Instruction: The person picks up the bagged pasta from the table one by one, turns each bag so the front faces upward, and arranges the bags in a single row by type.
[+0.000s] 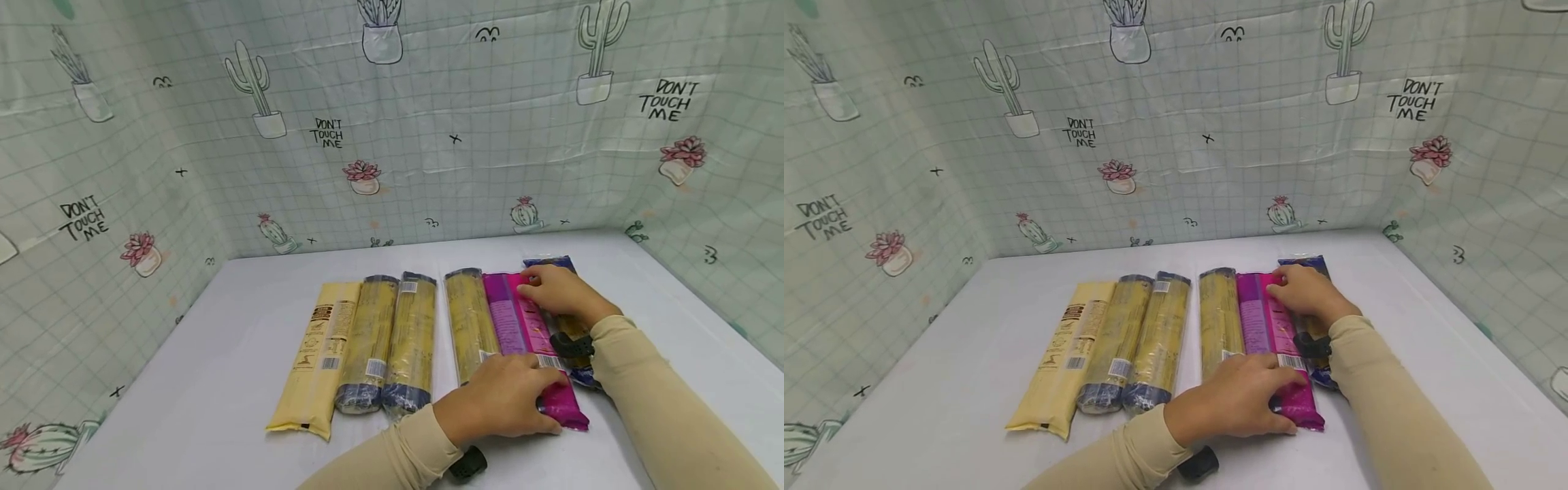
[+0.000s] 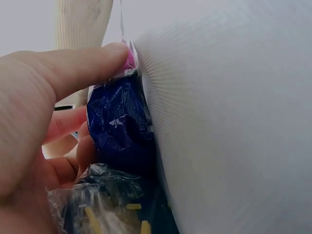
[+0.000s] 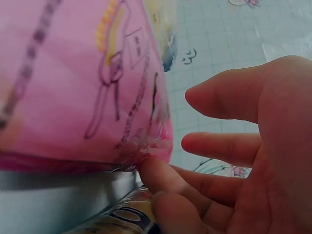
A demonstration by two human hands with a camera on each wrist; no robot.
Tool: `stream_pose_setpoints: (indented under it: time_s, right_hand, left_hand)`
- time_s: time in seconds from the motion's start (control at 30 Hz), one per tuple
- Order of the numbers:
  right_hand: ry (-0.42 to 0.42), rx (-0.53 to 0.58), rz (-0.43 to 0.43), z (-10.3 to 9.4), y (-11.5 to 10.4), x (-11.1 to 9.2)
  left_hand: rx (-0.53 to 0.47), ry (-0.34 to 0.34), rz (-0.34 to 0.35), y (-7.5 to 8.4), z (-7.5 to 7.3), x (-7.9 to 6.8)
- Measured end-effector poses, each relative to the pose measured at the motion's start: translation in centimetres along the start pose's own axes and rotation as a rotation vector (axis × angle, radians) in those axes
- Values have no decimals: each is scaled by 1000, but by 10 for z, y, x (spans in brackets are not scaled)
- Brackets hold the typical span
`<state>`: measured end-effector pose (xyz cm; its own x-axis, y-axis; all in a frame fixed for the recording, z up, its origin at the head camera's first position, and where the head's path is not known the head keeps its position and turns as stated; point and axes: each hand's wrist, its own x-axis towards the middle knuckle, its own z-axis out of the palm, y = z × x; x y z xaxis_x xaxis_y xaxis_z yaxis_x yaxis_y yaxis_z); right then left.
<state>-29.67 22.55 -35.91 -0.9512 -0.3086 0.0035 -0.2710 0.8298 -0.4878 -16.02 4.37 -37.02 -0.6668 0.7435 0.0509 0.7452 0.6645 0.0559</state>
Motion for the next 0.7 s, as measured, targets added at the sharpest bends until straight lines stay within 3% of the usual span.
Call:
stream_pose_setpoints:
  time_s: [0.33,0.53,0.7]
  right_hand:
    - [-7,11,5,3,0,-1]
    - [5,10,14,3,3,0]
    - [11,12,19,3,4,1]
  left_hand:
    - [21,-8,-31,1,1,0]
    - [54,36,-6,1,3,0]
    - [62,71,53,-2,5,0]
